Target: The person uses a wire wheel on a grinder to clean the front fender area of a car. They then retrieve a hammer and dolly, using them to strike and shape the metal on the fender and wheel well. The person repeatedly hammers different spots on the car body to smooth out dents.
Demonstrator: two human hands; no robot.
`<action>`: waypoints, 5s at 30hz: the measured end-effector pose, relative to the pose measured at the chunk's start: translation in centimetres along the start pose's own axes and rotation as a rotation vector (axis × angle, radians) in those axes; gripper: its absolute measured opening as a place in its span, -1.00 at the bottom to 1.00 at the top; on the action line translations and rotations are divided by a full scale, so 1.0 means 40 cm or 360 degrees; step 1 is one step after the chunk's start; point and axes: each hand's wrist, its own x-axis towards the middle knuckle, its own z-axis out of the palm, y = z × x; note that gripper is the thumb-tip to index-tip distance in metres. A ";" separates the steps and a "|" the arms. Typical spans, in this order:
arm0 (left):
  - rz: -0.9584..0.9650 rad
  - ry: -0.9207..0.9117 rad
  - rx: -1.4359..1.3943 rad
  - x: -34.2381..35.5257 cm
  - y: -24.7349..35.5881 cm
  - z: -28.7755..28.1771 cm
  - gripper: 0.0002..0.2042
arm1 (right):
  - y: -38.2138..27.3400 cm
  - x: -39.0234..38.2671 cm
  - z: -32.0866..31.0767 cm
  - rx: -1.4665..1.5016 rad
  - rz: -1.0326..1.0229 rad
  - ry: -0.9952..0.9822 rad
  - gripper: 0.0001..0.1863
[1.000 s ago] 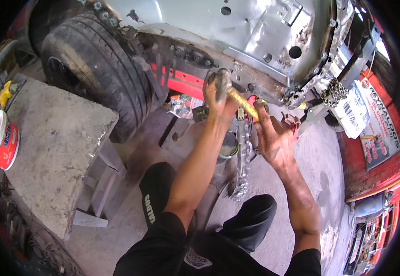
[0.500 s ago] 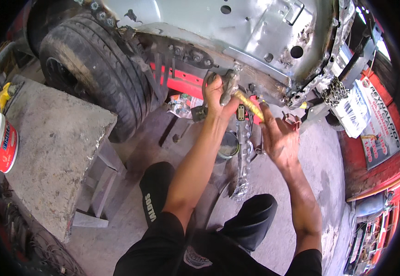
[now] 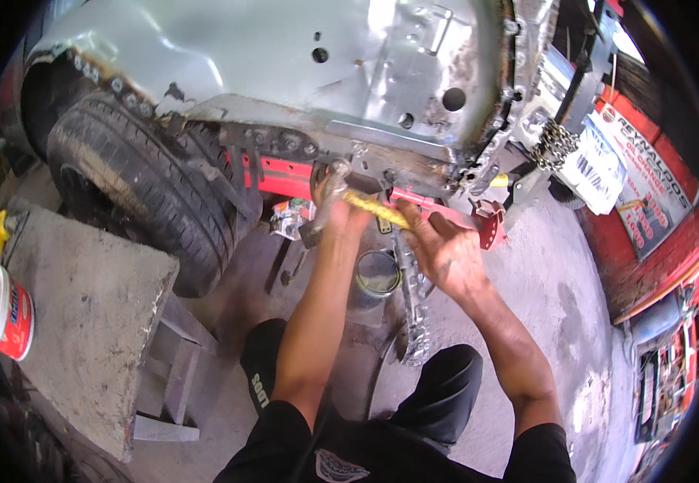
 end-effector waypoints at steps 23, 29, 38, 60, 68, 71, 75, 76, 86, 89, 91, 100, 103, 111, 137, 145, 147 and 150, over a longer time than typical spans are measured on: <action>-0.0416 0.0042 0.0741 -0.261 0.024 0.000 -0.53 | 0.056 -0.256 0.085 0.0840 0.0222 0.0102 -0.66; -0.0632 0.0401 0.0915 -0.418 -0.031 -0.083 -0.52 | 0.065 -0.376 0.101 0.1159 0.0532 0.0227 -0.65; -0.1406 0.0373 0.1321 -0.605 -0.081 -0.326 -0.61 | 0.074 -0.354 0.141 0.1353 0.1114 0.0611 -0.55; -0.1408 0.1007 0.1429 -0.713 -0.017 -0.550 -0.68 | 0.011 -0.231 0.258 0.1519 0.1252 0.0831 -0.54; -0.1467 0.1120 0.1424 -0.727 -0.031 -0.546 -0.74 | -0.032 -0.214 0.263 0.1652 0.1278 0.0916 -0.57; -0.1528 0.1123 0.1426 -0.725 -0.036 -0.535 -0.73 | -0.048 -0.202 0.256 0.1688 0.1339 0.0917 -0.57; -0.1582 0.1133 0.1370 -0.721 -0.032 -0.542 -0.72 | -0.059 -0.192 0.237 0.1743 0.1378 0.0904 -0.57; -0.1589 0.1072 0.1343 -0.720 -0.030 -0.549 -0.72 | -0.061 -0.191 0.232 0.1752 0.1369 0.0905 -0.57; -0.1498 0.1102 0.1426 -0.726 -0.027 -0.639 -0.73 | -0.071 -0.196 0.205 0.1657 0.1415 0.0841 -0.55; -0.1477 0.1150 0.1493 -0.725 -0.021 -0.638 -0.71 | -0.071 -0.198 0.202 0.1675 0.1428 0.0821 -0.55; -0.1481 0.1162 0.1449 -0.726 -0.012 -0.637 -0.70 | -0.071 -0.198 0.202 0.1655 0.1393 0.0808 -0.55; -0.1435 0.1300 0.1372 -0.730 0.023 -0.660 -0.67 | -0.044 -0.221 0.222 0.1719 0.1302 0.0763 -0.61; -0.1424 0.1339 0.1452 -0.735 0.024 -0.670 -0.68 | -0.020 -0.238 0.224 0.1661 0.1343 0.0706 -0.61; -0.1530 0.1360 0.1548 -0.751 0.003 -0.721 -0.70 | 0.007 -0.252 0.150 0.1280 0.1422 0.0487 -0.62; -0.1557 0.1112 0.1558 -0.759 -0.038 -0.644 -0.74 | 0.000 -0.022 0.053 0.0848 0.1013 0.0529 -0.70; -0.1527 0.0958 0.1479 -0.759 -0.039 -0.618 -0.72 | 0.024 -0.026 0.030 0.0840 0.1023 0.0458 -0.74; -0.1598 0.1036 0.1479 -0.761 -0.037 -0.622 -0.73 | 0.022 -0.032 0.026 0.0874 0.0919 0.0587 -0.75; -0.1588 0.1084 0.1503 -0.768 -0.040 -0.644 -0.75 | 0.013 -0.038 0.031 0.0878 0.0824 0.0729 -0.76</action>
